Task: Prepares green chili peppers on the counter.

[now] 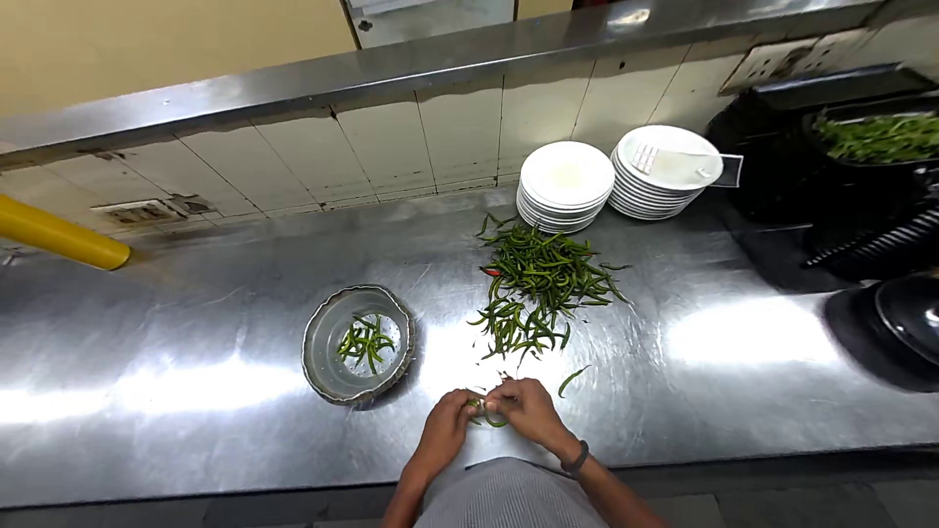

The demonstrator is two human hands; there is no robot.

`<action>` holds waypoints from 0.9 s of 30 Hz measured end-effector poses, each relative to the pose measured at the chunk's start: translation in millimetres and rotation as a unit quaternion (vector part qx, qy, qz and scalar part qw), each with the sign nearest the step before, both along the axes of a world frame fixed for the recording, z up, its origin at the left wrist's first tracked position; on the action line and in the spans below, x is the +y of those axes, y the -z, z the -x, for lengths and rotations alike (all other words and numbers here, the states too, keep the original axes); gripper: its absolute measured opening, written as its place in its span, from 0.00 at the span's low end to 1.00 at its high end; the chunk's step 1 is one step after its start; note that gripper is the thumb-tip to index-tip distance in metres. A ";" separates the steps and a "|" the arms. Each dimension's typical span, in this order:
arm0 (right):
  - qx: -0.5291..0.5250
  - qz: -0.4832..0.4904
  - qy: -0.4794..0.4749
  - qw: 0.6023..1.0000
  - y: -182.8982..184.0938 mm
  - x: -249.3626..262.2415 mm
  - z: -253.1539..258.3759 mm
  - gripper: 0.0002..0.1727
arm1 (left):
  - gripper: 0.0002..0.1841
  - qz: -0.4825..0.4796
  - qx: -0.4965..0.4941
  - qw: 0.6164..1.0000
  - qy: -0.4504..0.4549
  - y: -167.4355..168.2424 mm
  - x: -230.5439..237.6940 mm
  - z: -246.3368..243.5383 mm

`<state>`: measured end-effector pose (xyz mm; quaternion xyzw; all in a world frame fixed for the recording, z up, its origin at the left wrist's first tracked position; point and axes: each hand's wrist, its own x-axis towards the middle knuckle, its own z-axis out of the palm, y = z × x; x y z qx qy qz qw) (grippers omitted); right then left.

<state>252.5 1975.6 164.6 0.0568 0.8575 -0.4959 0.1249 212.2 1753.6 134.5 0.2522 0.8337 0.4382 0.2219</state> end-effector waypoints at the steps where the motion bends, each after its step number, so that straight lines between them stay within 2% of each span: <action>1: -0.011 0.043 0.022 0.999 1.2 0.9 -0.1 0.11 | 0.17 0.001 -0.003 1.000 -0.010 0.5 -1.5 1.6; 3: -0.016 0.090 0.082 0.992 6.0 4.8 2.9 0.10 | 0.17 -0.029 -0.042 0.998 -0.046 0.6 -3.5 6.7; 5: -0.026 0.062 0.112 0.991 13.6 11.7 8.5 0.09 | 0.17 -0.080 -0.123 0.984 -0.096 -1.7 -5.5 7.9; 7: -0.027 0.069 0.114 0.991 25.6 18.1 13.8 0.15 | 0.16 -0.135 -0.231 0.953 -0.142 -8.7 -6.6 6.6; 9: -0.039 0.108 0.136 0.984 34.9 22.5 17.0 0.19 | 0.15 -0.184 -0.325 0.906 -0.198 -16.2 -4.9 4.6; 11: -0.056 0.129 0.185 0.973 36.8 24.3 18.3 0.14 | 0.12 -0.210 -0.393 0.858 -0.254 -23.6 -2.2 3.4; 13: -0.050 0.081 0.214 0.972 37.5 24.9 17.0 0.09 | 0.10 -0.214 -0.418 0.836 -0.284 -22.9 -2.3 0.1; 15: -0.045 0.063 0.227 0.971 39.0 26.1 13.9 0.06 | 0.08 -0.215 -0.421 0.831 -0.293 -17.2 -0.9 -4.4; 18: -0.048 0.061 0.222 0.972 47.5 27.5 7.7 0.12 | 0.09 -0.205 -0.432 0.829 -0.292 -15.9 2.5 -10.0; 21: -0.089 -0.042 0.157 0.983 46.7 30.2 2.1 0.13 | 0.11 -0.205 -0.426 0.836 -0.280 -14.2 4.7 -13.6; 24: -0.170 -0.080 0.068 0.980 49.0 25.8 -4.1 0.19 | 0.13 -0.207 -0.428 0.834 -0.279 -15.3 4.2 -14.7; 27: -0.201 -0.139 0.066 0.967 46.8 8.0 -7.8 0.20 | 0.14 -0.204 -0.422 0.842 -0.266 -20.7 1.3 -13.4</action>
